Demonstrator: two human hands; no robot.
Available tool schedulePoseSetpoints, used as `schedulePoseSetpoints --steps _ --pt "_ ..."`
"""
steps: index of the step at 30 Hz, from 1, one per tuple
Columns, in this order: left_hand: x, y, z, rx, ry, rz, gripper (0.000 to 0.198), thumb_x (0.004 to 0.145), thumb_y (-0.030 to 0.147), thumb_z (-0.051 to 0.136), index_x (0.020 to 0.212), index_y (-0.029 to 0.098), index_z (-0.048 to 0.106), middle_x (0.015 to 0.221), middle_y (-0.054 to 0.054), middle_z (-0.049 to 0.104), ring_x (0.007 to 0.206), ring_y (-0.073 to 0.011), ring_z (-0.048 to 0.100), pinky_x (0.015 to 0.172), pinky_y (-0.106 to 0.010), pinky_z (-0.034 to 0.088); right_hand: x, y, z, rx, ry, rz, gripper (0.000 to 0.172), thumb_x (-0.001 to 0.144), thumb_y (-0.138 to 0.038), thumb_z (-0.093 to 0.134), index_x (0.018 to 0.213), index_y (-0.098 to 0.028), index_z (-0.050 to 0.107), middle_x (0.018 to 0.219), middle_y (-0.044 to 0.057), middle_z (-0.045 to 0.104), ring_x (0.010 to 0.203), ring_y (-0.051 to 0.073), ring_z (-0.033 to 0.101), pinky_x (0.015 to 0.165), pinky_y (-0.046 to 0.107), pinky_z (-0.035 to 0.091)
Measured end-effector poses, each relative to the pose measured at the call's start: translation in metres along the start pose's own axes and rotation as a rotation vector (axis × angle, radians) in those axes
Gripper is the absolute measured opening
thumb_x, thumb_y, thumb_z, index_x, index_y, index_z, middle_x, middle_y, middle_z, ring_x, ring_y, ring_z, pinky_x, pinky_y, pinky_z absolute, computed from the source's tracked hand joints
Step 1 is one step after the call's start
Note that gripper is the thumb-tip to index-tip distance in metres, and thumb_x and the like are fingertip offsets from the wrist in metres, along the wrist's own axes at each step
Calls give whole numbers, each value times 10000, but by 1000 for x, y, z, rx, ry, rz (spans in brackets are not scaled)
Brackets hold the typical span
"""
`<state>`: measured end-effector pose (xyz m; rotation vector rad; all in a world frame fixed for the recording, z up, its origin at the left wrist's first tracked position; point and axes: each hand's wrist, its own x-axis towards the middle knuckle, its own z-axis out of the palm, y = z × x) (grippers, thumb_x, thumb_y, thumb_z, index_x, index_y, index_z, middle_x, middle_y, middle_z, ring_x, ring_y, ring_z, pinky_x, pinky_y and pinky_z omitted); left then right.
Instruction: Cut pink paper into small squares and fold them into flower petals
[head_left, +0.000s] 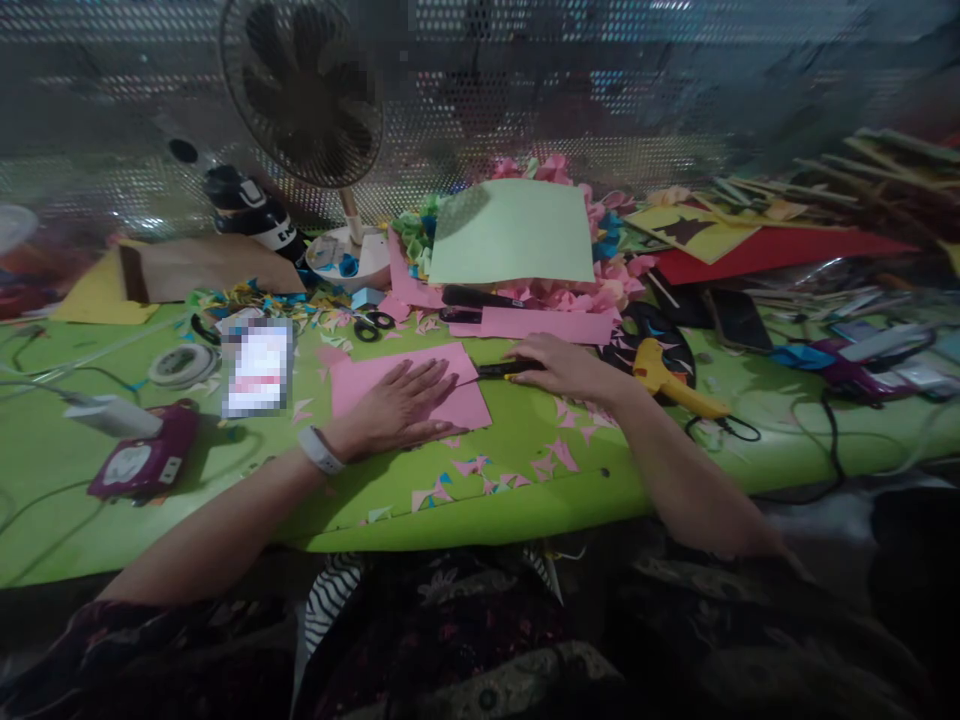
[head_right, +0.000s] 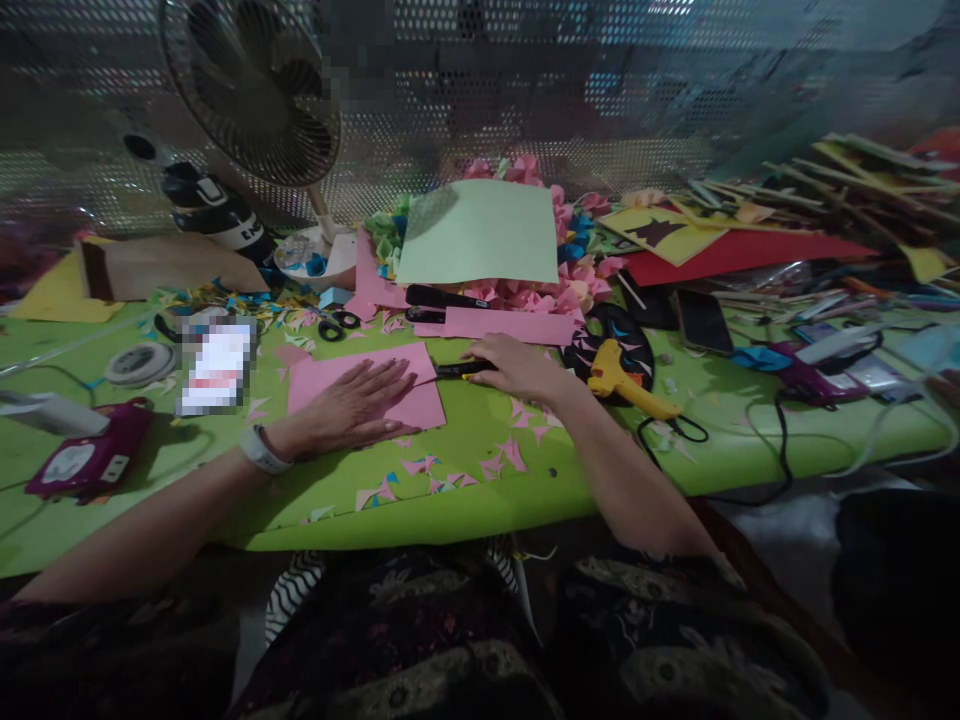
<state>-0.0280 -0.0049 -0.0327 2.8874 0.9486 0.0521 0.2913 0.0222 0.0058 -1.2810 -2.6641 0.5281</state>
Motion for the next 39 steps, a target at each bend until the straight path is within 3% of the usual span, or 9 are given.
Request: schedulePoseSetpoints --steps 4,10,19,26,35,39 --pt "-1 0 0 4 1 0 748 1008 673 177 1627 264 85 1700 -87 104 1577 -248 88 1273 -476 41 0 4 5 4 -14 14 361 983 -361 511 1275 -227 676 1152 147 627 1090 309 542 909 453 446" --pt "0 2 -2 30 1 -15 759 1002 682 159 1622 244 158 1696 -86 142 1576 -256 106 1272 -468 51 -8 8 -6 29 -85 -51 350 968 -368 549 1237 -209 706 1118 152 624 1053 303 554 908 448 442" --pt "2 5 -8 -5 -62 -45 865 965 732 57 1625 176 113 1694 -109 102 1579 -241 76 1274 -450 19 -4 -5 0 19 -67 -45 331 969 -338 553 1256 -275 704 1100 120 631 994 275 566 842 404 458" --pt "0 4 -5 -16 -41 -32 825 986 708 116 1629 191 90 1694 -107 105 1578 -245 80 1271 -451 22 -3 -19 -1 22 -61 -32 328 975 -335 537 1241 -261 715 1053 116 628 965 268 562 826 402 450" --pt "21 13 -4 -32 2 -80 864 966 742 158 1632 196 86 1693 -113 137 1578 -268 79 1270 -471 20 -7 -8 -7 24 -74 -24 383 977 -387 507 1271 -241 704 1120 139 647 1031 299 568 847 414 453" --pt "3 5 -15 -63 -18 -97 850 969 740 181 1636 232 45 1702 -78 97 1580 -256 75 1275 -458 14 -8 -5 -10 12 -86 -4 383 974 -383 507 1273 -244 702 1131 138 643 1046 299 568 862 418 455"
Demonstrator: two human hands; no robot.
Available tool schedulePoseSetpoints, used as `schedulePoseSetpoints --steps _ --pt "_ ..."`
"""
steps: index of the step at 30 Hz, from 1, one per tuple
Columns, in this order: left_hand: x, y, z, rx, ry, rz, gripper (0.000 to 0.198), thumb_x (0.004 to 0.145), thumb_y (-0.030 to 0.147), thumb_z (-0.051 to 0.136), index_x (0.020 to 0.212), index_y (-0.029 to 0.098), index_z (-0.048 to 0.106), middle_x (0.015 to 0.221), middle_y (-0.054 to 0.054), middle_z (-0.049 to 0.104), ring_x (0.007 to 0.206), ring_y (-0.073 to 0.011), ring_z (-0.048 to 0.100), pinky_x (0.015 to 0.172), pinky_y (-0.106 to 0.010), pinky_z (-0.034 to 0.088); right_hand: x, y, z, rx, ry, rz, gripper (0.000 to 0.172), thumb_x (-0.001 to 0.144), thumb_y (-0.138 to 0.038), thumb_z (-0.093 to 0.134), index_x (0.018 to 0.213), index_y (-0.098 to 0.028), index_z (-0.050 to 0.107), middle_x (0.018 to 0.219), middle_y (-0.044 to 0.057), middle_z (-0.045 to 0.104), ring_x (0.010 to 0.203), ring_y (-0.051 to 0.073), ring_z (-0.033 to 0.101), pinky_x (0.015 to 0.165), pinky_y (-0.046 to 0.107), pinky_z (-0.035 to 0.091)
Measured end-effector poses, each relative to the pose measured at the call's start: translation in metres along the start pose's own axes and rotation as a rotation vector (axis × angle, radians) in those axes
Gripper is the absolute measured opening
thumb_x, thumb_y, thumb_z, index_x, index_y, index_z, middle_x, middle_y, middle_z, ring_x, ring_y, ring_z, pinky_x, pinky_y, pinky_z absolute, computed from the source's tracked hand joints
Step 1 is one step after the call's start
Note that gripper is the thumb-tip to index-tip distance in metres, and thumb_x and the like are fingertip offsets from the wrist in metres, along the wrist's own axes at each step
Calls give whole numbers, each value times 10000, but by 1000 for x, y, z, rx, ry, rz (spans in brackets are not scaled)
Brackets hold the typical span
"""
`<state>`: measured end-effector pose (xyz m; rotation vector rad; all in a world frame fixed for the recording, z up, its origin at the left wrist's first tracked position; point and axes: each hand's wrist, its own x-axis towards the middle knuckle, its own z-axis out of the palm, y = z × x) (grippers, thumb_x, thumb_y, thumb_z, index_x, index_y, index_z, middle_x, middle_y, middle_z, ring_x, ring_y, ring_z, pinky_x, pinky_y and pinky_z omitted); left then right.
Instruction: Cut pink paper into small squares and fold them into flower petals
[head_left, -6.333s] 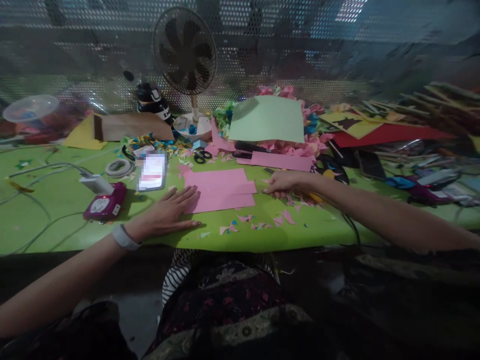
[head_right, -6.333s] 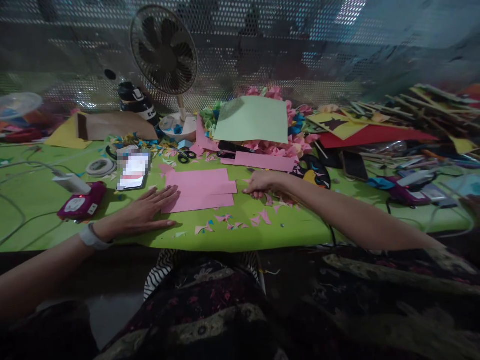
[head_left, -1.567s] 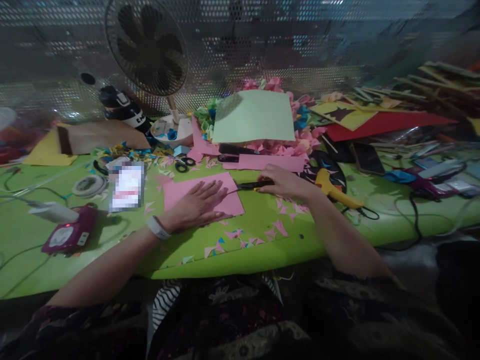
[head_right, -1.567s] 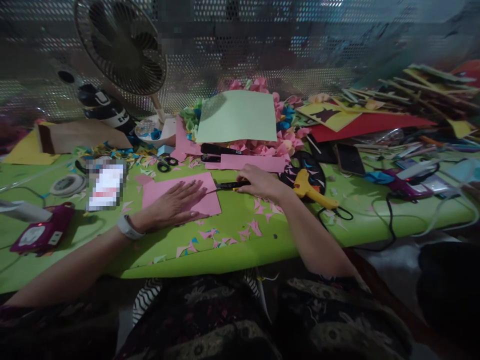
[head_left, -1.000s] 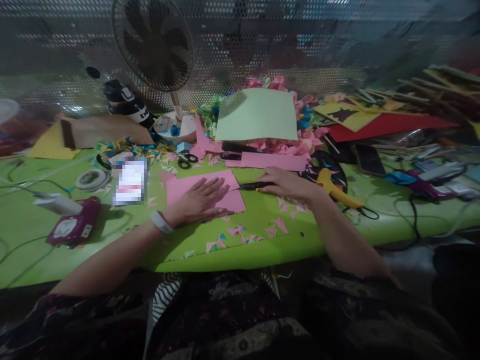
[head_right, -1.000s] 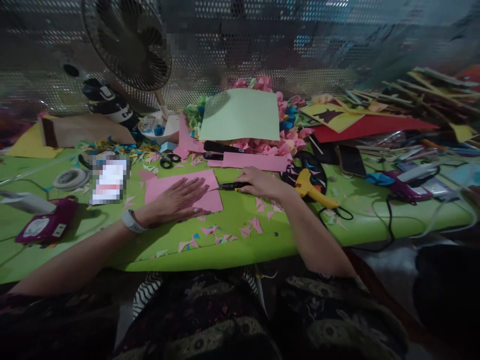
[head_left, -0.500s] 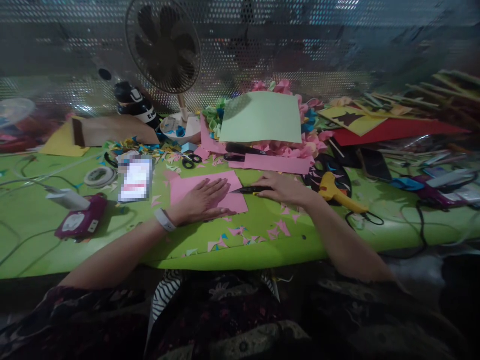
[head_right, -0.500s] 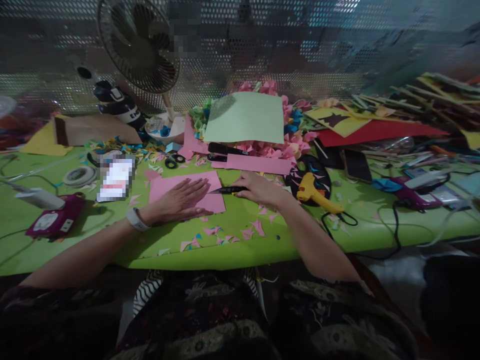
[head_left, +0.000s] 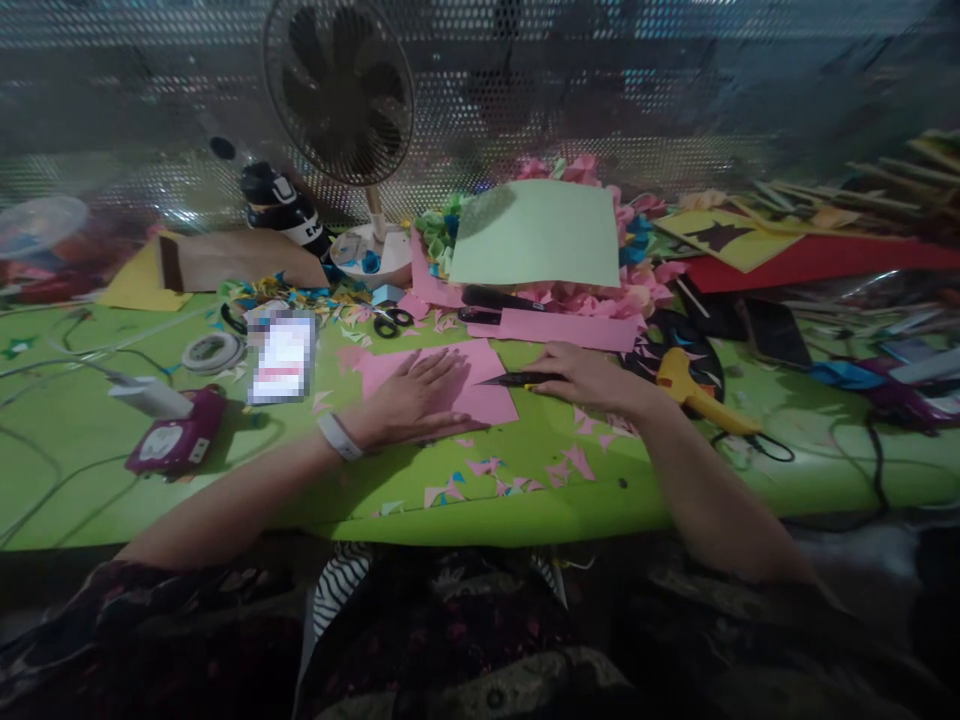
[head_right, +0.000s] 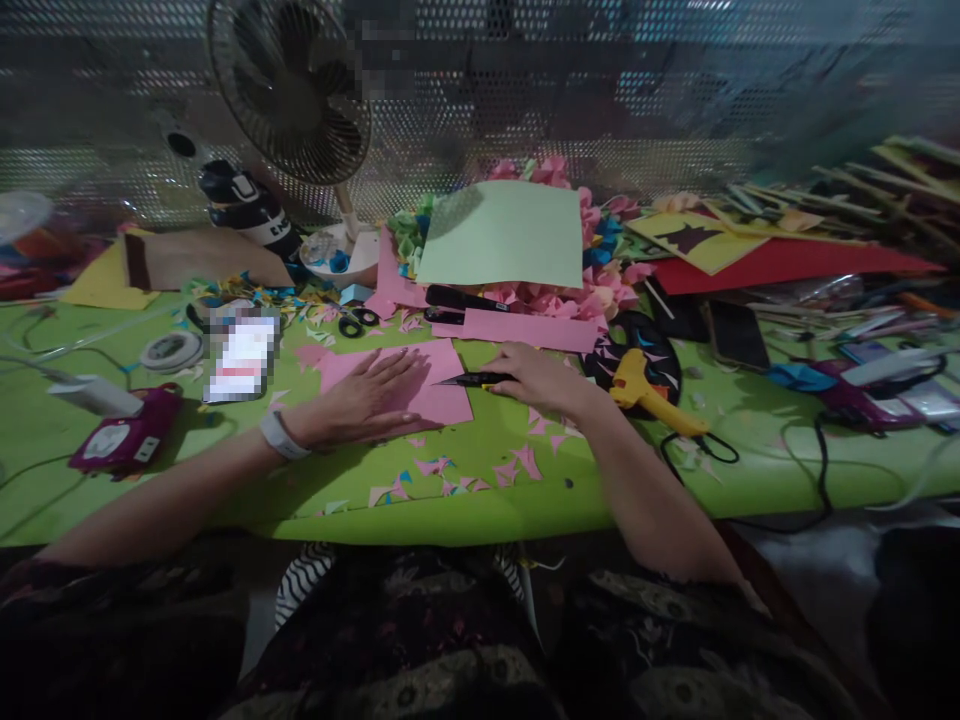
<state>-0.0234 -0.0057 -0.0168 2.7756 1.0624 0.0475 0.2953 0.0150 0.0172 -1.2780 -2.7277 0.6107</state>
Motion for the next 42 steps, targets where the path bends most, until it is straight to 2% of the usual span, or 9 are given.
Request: schedulePoseSetpoints --steps 3,6,15,24,27,30,35,39,42 --pt "-19 -9 -6 -3 -41 6 793 987 712 193 1634 273 56 1708 -49 49 1581 -259 42 1275 -473 9 1 -2 2 -9 5 -4 372 969 -372 518 1267 -245 702 1120 134 646 1025 295 576 848 418 459" --pt "-28 -13 -6 6 -57 22 757 994 699 178 1626 290 101 1706 -50 56 1580 -250 59 1275 -485 10 4 -7 7 -13 30 -33 345 969 -374 531 1241 -258 710 1113 120 651 1016 283 584 857 408 459" --pt "-24 -13 -1 11 -39 17 761 990 708 170 1620 282 139 1702 -58 84 1578 -248 87 1274 -486 25 8 -17 15 -24 44 -62 373 993 -389 489 1259 -259 714 1018 120 648 953 281 572 817 421 459" --pt "-25 -13 -1 18 -38 22 772 995 697 183 1628 259 122 1700 -74 86 1576 -265 89 1275 -503 41 9 -27 18 -59 31 -71 374 990 -344 489 1284 -243 698 1058 136 641 970 282 563 828 421 457" --pt "-24 -12 -1 19 -32 14 758 1000 688 204 1628 270 129 1700 -66 96 1574 -269 103 1276 -499 43 8 -33 20 -21 3 -112 344 981 -341 515 1250 -269 716 1064 126 644 977 282 572 828 415 457" --pt "-24 -12 0 22 -20 11 752 999 685 244 1626 290 120 1700 -61 106 1571 -275 124 1274 -506 54 5 -36 20 -24 16 -86 357 975 -328 521 1278 -267 700 1076 134 645 983 291 579 807 407 454" --pt "-25 -13 1 27 -11 19 746 999 688 237 1625 311 92 1702 -46 85 1575 -260 110 1277 -494 49 -6 -21 3 -1 -17 -105 372 980 -411 493 1248 -268 708 1056 119 658 947 274 585 801 393 454" --pt "-26 -12 -3 15 -28 12 742 999 690 211 1627 311 96 1705 -31 84 1577 -255 91 1280 -485 25 -17 3 -15 -94 125 56 443 974 -439 452 1264 -211 697 1002 142 662 927 297 572 798 414 441" --pt "-27 -12 -7 -35 -36 13 735 1003 681 218 1629 320 84 1705 -20 93 1576 -253 105 1283 -485 37 -21 12 -19 -163 124 132 403 954 -396 463 1186 -202 729 962 140 659 903 297 569 771 401 427"
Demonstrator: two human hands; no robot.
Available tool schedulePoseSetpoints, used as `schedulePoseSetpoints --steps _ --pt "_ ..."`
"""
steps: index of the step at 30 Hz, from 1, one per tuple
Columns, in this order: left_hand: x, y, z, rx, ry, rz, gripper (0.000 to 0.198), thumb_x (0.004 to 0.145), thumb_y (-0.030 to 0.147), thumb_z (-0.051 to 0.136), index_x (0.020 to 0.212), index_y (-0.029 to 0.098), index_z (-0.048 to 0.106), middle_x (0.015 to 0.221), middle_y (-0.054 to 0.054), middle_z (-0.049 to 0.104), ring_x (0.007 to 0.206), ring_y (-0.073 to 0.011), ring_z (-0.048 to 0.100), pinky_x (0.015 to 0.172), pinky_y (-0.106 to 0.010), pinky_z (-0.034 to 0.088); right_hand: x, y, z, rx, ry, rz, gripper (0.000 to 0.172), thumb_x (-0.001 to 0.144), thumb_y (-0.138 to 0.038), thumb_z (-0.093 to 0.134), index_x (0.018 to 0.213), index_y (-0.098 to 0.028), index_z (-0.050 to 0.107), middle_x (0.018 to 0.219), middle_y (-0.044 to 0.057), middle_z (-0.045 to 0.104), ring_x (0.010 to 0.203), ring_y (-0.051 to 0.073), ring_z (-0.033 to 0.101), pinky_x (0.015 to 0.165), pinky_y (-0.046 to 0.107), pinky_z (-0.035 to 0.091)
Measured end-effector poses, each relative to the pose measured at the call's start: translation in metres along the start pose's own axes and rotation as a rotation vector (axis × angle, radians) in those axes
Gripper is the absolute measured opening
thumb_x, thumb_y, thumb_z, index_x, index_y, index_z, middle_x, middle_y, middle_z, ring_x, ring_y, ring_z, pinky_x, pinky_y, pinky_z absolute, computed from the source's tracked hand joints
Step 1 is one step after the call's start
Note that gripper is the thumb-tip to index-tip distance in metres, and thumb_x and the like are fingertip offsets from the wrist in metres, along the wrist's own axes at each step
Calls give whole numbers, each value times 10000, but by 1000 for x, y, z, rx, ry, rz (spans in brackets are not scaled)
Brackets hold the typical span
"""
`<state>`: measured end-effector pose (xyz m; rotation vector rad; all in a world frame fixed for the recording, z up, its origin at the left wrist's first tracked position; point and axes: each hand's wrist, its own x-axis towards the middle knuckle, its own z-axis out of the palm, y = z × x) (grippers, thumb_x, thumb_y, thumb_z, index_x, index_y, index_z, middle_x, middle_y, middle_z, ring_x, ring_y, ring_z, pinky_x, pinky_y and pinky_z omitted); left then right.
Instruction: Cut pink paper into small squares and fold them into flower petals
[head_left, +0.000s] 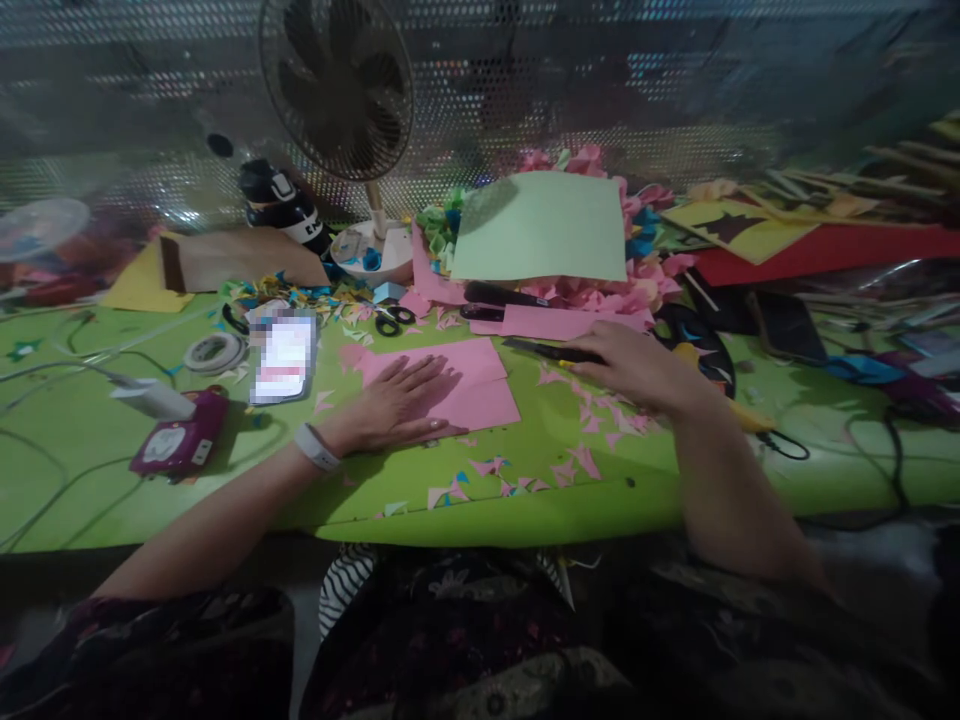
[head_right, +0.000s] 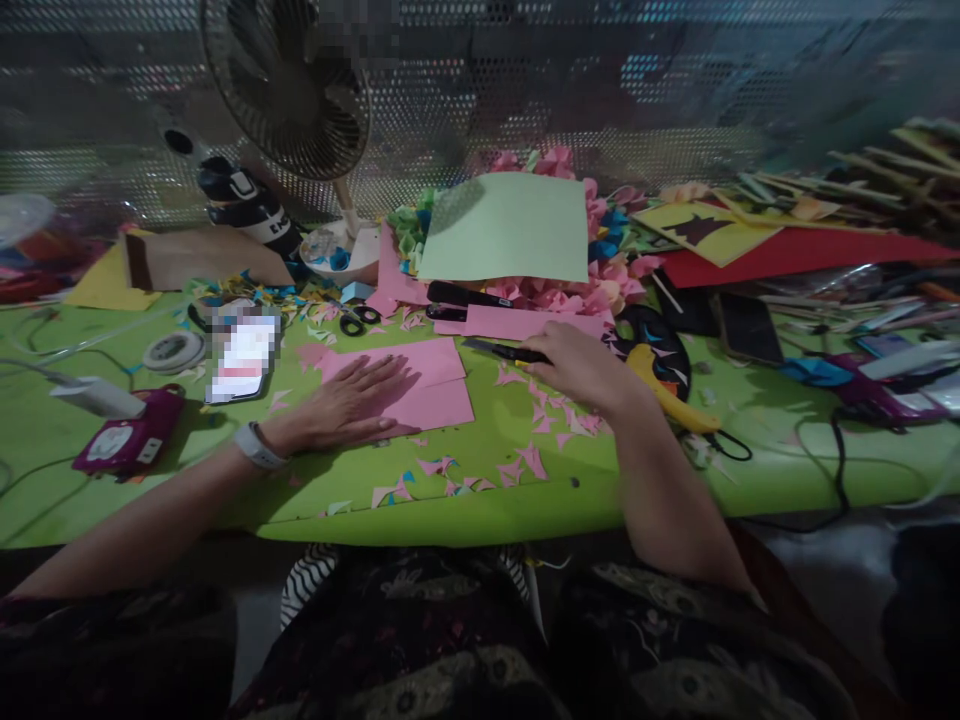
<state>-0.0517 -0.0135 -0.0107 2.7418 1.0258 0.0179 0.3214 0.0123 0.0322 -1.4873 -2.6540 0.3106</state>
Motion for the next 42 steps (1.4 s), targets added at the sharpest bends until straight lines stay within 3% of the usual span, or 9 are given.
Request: schedulePoseSetpoints --steps 4,9,14,17,28,34,38,42 --pt "1 -2 0 -47 -18 -10 700 1023 643 178 1630 306 87 1702 -23 118 1576 -217 113 1286 -465 52 0 -4 2 -4 -33 12 355 934 -337 481 1137 -192 734 933 138 639 885 295 570 755 394 415" --pt "1 -2 3 -12 -4 -39 754 1004 681 186 1630 263 137 1702 -49 122 1576 -240 113 1287 -469 40 0 -13 2 -5 -34 17 309 943 -306 487 1079 -194 740 939 134 620 892 286 567 729 377 401" --pt "2 -2 3 24 -12 -22 755 1009 669 166 1633 245 122 1700 -63 136 1575 -259 118 1283 -486 61 -2 -15 1 -42 2 15 324 967 -310 484 1128 -178 732 928 127 626 859 262 566 695 353 390" --pt "2 -2 4 43 -19 -34 754 1010 669 167 1631 242 134 1700 -69 128 1574 -269 121 1280 -490 69 0 -20 3 -7 -2 -63 326 983 -320 488 1170 -193 721 951 118 634 884 251 579 713 341 412" --pt "4 -3 12 51 26 -34 764 1018 656 181 1632 223 48 1700 -95 99 1578 -252 90 1273 -459 30 14 -45 31 -68 36 -140 282 962 -249 570 1192 -218 730 1044 111 670 960 254 615 747 357 494" --pt "5 -1 18 50 55 -32 779 1018 650 244 1632 220 30 1696 -112 117 1574 -261 117 1268 -471 31 23 -75 45 -72 80 -259 334 1007 -263 513 1283 -166 675 1101 152 662 969 264 609 808 407 522" --pt "3 -2 11 -4 60 17 721 1037 601 254 1634 262 32 1705 -69 101 1580 -239 73 1270 -465 44 26 -82 52 -72 91 -283 318 1006 -257 514 1261 -154 676 1103 159 661 981 270 612 826 422 523" --pt "-7 -27 -7 -74 -9 69 567 1080 421 194 1627 277 163 1698 -28 172 1578 -205 76 1269 -447 77 26 -76 53 -48 89 -287 325 1011 -280 503 1257 -167 682 1107 157 664 973 277 615 804 421 527"
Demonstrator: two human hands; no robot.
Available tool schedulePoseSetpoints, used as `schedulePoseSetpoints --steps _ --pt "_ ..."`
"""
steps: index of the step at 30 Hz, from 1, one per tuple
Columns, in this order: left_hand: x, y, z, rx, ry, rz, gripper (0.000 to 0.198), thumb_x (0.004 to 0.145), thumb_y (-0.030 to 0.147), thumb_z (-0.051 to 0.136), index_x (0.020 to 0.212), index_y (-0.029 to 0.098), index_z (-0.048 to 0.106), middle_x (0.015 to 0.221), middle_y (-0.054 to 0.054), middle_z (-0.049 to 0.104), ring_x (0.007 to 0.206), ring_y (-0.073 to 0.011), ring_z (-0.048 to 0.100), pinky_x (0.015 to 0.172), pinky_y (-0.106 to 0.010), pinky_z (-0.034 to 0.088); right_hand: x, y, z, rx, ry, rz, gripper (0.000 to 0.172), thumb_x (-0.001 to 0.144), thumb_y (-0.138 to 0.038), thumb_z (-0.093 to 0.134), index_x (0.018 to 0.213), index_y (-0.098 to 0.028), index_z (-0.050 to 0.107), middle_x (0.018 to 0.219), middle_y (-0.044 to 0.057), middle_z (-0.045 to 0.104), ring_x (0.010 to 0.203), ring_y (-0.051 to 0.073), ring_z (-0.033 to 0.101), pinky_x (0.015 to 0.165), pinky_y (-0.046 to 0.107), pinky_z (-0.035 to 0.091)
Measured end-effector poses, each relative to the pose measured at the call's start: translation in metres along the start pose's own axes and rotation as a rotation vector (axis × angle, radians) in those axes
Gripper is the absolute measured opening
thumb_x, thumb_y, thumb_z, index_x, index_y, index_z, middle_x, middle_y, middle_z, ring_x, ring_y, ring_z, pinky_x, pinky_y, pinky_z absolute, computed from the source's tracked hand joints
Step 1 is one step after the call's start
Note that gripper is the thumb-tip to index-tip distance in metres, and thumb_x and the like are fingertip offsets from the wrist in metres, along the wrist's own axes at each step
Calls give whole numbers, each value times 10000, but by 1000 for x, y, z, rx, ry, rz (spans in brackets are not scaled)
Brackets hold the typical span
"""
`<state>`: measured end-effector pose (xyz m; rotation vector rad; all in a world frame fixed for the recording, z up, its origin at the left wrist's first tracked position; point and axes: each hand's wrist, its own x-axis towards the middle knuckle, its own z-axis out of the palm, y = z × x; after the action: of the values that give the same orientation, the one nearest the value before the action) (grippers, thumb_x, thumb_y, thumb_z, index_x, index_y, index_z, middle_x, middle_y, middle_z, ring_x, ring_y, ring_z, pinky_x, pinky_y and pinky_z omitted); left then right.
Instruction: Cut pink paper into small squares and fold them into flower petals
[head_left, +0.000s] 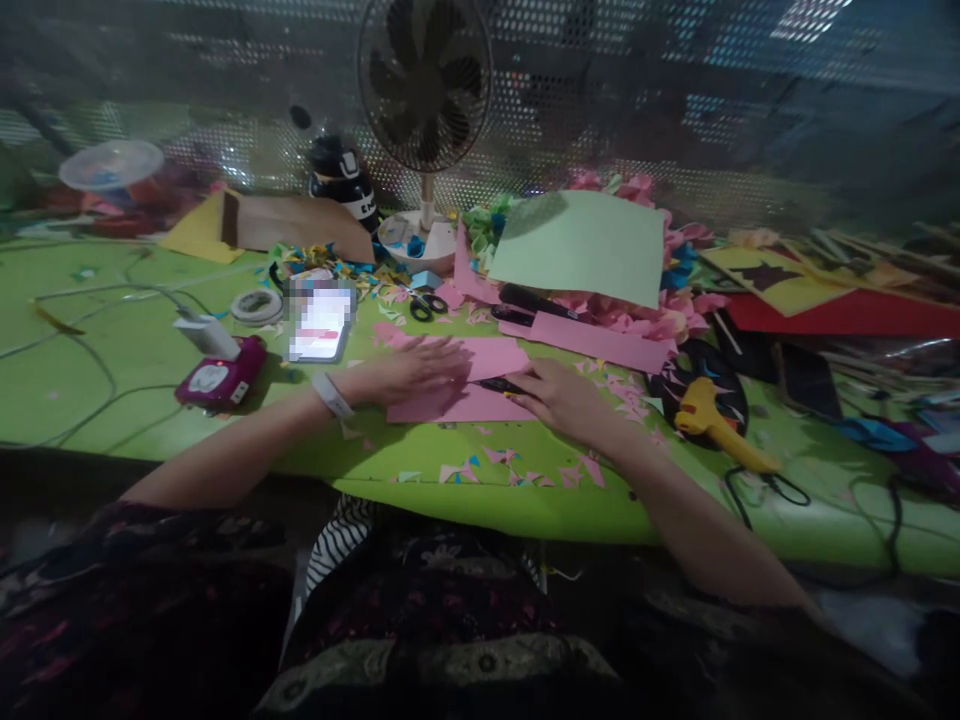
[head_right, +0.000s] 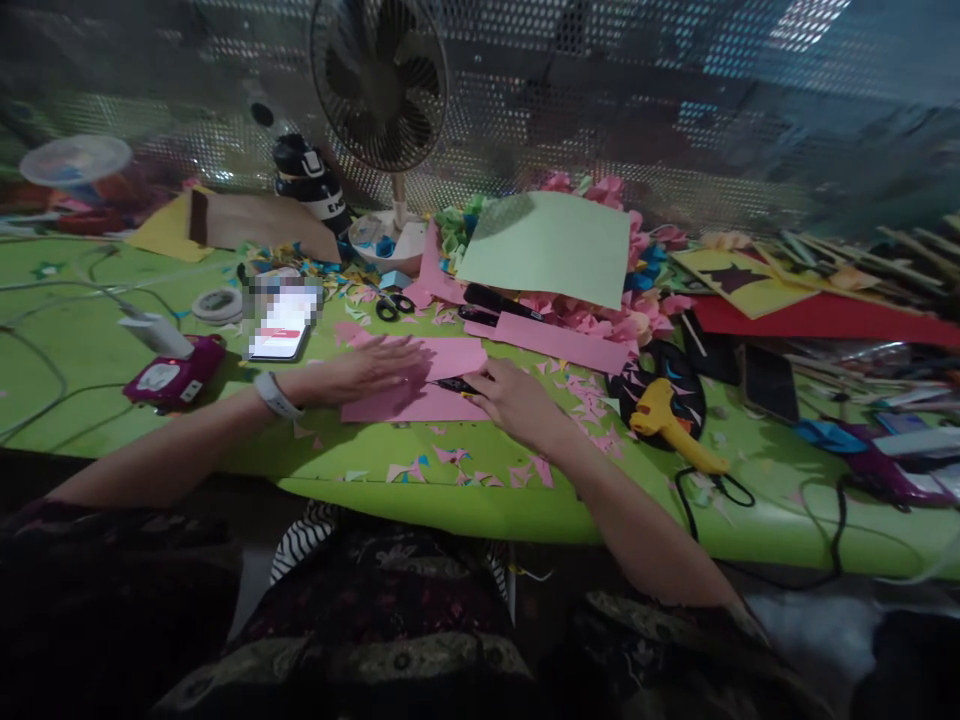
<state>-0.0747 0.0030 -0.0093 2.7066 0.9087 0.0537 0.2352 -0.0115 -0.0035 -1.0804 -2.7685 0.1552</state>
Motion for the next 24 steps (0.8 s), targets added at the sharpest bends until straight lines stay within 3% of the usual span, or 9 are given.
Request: schedulePoseSetpoints --steps 2,6,14,21,24 --pt "-10 -16 -5 -13 2 -33 544 1079 376 219 1613 278 223 1680 -30 238 1571 -210 132 1265 -487 74 -1 3 0 -4 12 -8 333 1008 -278 506 1266 -159 680 1113 163 664 993 286 615 822 432 530" --pt "-25 -37 2 -13 1 -5 523 1060 261 249 1576 249 336 1662 -37 284 1548 -179 228 1271 -441 96 -2 4 3 -44 33 -48 321 1000 -243 514 1249 -134 685 1137 177 668 1025 301 612 885 462 525" --pt "-26 -35 14 58 34 5 582 1011 125 316 1567 293 344 1662 -23 286 1542 -154 243 1267 -425 112 9 -9 7 -87 79 -69 313 999 -205 494 1225 -122 693 1078 186 672 978 294 611 846 459 531" --pt "-25 -36 19 94 72 3 512 1052 250 321 1561 281 363 1655 -34 303 1536 -164 267 1260 -401 113 -2 -2 1 18 -8 -49 369 1010 -270 482 1320 -183 663 1158 185 657 1052 315 614 872 493 541" --pt "-25 -34 19 104 60 -7 525 1042 223 306 1562 270 366 1656 -32 300 1539 -165 257 1258 -400 116 1 -5 1 33 -11 -44 382 1016 -285 465 1336 -196 653 1169 182 654 1080 323 609 904 506 531"
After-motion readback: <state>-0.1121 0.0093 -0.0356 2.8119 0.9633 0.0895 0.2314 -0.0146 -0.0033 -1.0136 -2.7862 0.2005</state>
